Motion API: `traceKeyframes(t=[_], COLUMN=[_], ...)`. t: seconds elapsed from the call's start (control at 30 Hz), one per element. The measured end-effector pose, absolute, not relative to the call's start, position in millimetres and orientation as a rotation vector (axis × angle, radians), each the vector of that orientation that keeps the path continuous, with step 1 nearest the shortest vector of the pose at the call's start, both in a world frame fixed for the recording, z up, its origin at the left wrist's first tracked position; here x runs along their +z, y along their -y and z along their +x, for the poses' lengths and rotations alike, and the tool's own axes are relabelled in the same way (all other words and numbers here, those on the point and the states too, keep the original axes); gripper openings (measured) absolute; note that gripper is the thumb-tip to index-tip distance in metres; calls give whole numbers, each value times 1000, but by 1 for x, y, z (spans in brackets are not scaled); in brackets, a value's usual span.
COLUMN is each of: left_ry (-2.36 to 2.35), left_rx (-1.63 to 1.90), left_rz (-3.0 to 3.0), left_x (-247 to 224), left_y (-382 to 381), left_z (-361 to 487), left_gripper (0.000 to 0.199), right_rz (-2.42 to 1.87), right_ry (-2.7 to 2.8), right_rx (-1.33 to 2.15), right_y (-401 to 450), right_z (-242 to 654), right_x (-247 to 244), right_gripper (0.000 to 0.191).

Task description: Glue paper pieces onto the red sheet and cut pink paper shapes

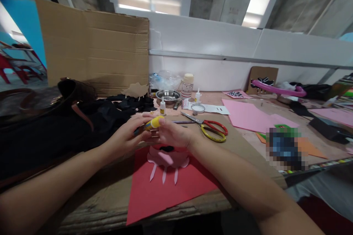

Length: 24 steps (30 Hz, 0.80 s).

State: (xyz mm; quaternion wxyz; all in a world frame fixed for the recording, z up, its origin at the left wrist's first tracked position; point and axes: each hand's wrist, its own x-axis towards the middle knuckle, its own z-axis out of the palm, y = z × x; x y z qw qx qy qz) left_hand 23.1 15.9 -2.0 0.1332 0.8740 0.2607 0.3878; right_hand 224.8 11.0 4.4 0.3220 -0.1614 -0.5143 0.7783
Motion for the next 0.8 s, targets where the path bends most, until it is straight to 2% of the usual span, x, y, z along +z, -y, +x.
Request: traceKeyframes(t=[0.4, 0.6, 0.67, 0.8], left_ry=[-665, -841, -878, -956], left_rx=[1093, 1059, 989, 921], left_rz=[2650, 2638, 2643, 2650], left_x=[2, -5, -5, -1], left_y=[-14, -20, -20, -19], left_z=[24, 25, 26, 27], left_gripper=[34, 27, 25, 28], right_rz=[-373, -570, -619, -822], right_ry=[1594, 1797, 1892, 2073], right_rx=[1833, 1584, 1384, 793], right_y=[-7, -15, -14, -21], right_z=[219, 227, 226, 228], right_x=[7, -2, 1, 9], right_gripper=[54, 75, 68, 37])
